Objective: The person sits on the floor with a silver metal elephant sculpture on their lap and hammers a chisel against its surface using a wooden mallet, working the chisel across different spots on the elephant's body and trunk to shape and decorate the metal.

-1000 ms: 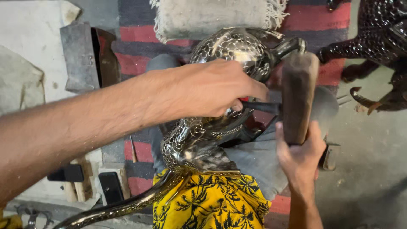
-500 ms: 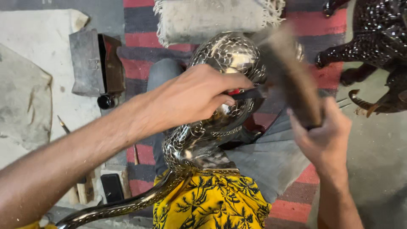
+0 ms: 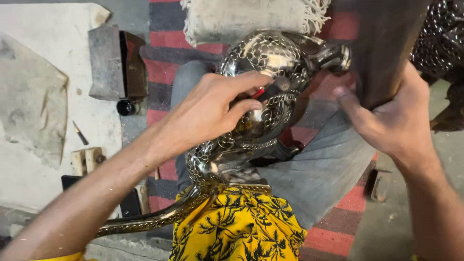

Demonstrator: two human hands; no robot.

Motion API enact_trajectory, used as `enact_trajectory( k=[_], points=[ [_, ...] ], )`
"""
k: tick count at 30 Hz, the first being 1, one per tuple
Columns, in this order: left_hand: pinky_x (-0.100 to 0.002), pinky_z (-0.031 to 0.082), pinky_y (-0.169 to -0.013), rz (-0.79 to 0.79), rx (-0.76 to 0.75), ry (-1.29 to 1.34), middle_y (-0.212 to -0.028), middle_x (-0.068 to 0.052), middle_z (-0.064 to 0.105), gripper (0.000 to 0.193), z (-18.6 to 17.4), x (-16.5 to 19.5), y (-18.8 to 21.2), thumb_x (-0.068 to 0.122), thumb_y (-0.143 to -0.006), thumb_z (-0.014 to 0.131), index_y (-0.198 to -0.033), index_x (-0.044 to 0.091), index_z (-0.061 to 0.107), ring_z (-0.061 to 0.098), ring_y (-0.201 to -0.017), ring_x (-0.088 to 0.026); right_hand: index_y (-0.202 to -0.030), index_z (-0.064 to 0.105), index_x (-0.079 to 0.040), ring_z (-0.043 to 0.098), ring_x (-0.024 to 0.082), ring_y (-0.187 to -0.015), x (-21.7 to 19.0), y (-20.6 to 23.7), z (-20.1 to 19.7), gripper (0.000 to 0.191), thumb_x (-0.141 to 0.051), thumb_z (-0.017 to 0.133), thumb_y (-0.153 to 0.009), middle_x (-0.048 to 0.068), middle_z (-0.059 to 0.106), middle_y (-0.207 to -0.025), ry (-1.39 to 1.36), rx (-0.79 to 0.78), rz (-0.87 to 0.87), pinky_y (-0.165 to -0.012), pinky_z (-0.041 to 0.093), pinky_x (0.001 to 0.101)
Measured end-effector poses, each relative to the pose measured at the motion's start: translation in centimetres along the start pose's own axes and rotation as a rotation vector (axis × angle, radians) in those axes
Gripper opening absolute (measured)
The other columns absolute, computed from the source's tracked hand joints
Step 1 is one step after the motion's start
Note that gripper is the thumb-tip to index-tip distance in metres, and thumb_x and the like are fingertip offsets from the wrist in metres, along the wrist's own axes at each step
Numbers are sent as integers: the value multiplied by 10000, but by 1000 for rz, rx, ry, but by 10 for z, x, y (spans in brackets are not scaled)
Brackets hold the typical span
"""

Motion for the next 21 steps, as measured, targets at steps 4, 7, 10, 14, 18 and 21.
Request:
enact_trajectory(
  k=[4, 7, 10, 14, 18, 21],
  points=[
    [-344, 589, -714, 3, 100, 23, -1186, -181, 743, 376, 3, 7, 6, 75, -965, 704, -1324, 26, 604, 767, -863, -279, -920, 638, 14, 673, 313, -645, -14, -14, -15, 383, -233, 917, -832, 169, 661, -712, 496, -115, -141, -594, 529, 391],
    [-315, 587, -667, -192, 103, 86, -1107, -157, 782, 376, 11, 2, 12, 81, -968, 704, -1329, 31, 611, 780, -800, -198, -1115, 573, 11, 668, 326, -754, -32, -22, -27, 316, -137, 761, -908, 180, 647, -888, 10, -15, -258, -700, 536, 411],
    [-304, 614, -744, -174, 156, 145, -1108, -161, 786, 373, 15, 6, 16, 64, -988, 699, -1341, 9, 592, 780, -916, -165, -1043, 639, -63, 684, 383, -698, -35, -30, -25, 398, -207, 864, -748, 162, 670, -713, 645, -248, -242, -610, 530, 463],
    [-302, 613, -717, -222, 179, 153, -1077, -142, 801, 358, 20, 6, 21, 61, -981, 700, -1321, 4, 607, 774, -920, -150, -1063, 612, -36, 673, 416, -745, -47, -34, -34, 425, -286, 859, -823, 213, 663, -780, 452, -121, -247, -639, 542, 478],
    [-298, 639, -810, -247, 176, 241, -1101, -163, 780, 388, 25, 6, 27, 56, -971, 709, -1331, -19, 586, 760, -985, -163, -1141, 672, -61, 695, 400, -753, -46, -35, -32, 432, -234, 870, -799, 183, 698, -781, 562, -207, -222, -657, 547, 472],
    [-293, 650, -838, -233, 202, 246, -1092, -146, 786, 380, 17, 4, 31, 54, -979, 706, -1336, -12, 590, 764, -989, -147, -1194, 618, -2, 690, 319, -857, -54, -32, -38, 397, -143, 816, -880, 159, 695, -956, 158, -130, -317, -766, 544, 423]
  ],
)
Point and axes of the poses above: each hand's wrist, its own y-axis away from the middle knuckle, its own z-axis out of the palm, x = y × z, the point moved 5 cm from there along -y, towards the middle knuckle
